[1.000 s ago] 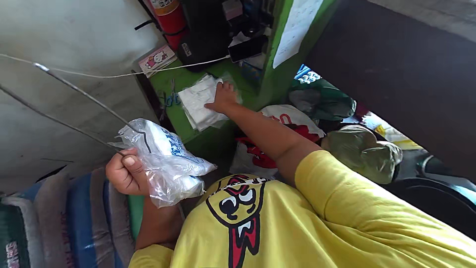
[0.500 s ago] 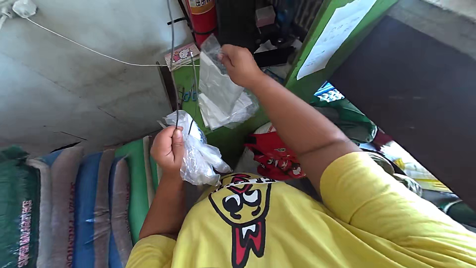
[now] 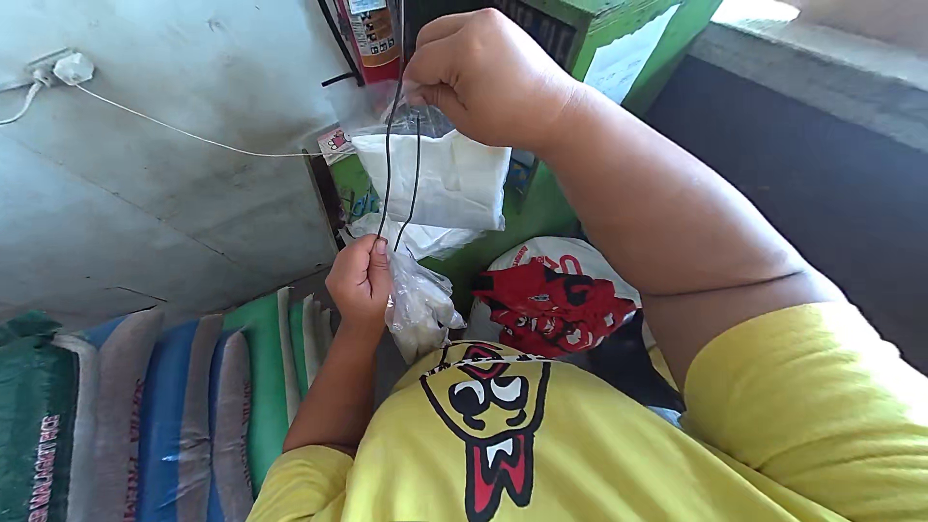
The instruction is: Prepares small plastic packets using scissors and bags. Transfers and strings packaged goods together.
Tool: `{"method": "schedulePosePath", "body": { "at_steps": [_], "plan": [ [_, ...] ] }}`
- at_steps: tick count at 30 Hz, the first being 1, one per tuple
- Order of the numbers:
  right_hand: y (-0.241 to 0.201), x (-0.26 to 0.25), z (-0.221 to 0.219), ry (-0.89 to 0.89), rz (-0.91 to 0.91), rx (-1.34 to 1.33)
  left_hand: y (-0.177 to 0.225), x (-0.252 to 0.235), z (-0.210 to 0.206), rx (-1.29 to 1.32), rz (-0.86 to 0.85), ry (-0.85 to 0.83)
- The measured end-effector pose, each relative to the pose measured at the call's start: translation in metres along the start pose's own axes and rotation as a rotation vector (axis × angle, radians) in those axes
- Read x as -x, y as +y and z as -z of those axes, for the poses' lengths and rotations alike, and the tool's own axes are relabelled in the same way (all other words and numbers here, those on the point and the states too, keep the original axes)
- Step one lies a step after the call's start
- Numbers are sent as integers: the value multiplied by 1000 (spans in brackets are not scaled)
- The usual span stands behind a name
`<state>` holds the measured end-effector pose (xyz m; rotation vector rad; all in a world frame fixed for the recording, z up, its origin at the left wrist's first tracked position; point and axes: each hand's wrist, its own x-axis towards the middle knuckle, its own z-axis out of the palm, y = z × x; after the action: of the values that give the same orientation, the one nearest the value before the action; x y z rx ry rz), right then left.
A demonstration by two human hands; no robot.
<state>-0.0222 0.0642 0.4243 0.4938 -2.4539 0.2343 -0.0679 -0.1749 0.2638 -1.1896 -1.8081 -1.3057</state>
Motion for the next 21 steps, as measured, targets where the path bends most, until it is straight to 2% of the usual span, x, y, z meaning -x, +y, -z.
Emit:
{"method": "schedulePosePath", "body": {
  "at_steps": [7, 10, 14, 17, 21],
  "plan": [
    [-11, 9, -2, 89, 50, 51, 6, 2, 0, 14, -27, 15],
    [-20, 11, -8, 160, 145, 132, 10, 4, 3, -4, -21, 22],
    [-57, 26, -39, 79, 303, 165, 13, 3, 3, 27, 28, 102],
    [-91, 48, -86, 55, 313, -79, 13, 2, 10, 110, 59, 183],
    [-95, 72, -116, 219, 223, -815, 2, 16, 32, 145, -2, 248]
  ]
}}
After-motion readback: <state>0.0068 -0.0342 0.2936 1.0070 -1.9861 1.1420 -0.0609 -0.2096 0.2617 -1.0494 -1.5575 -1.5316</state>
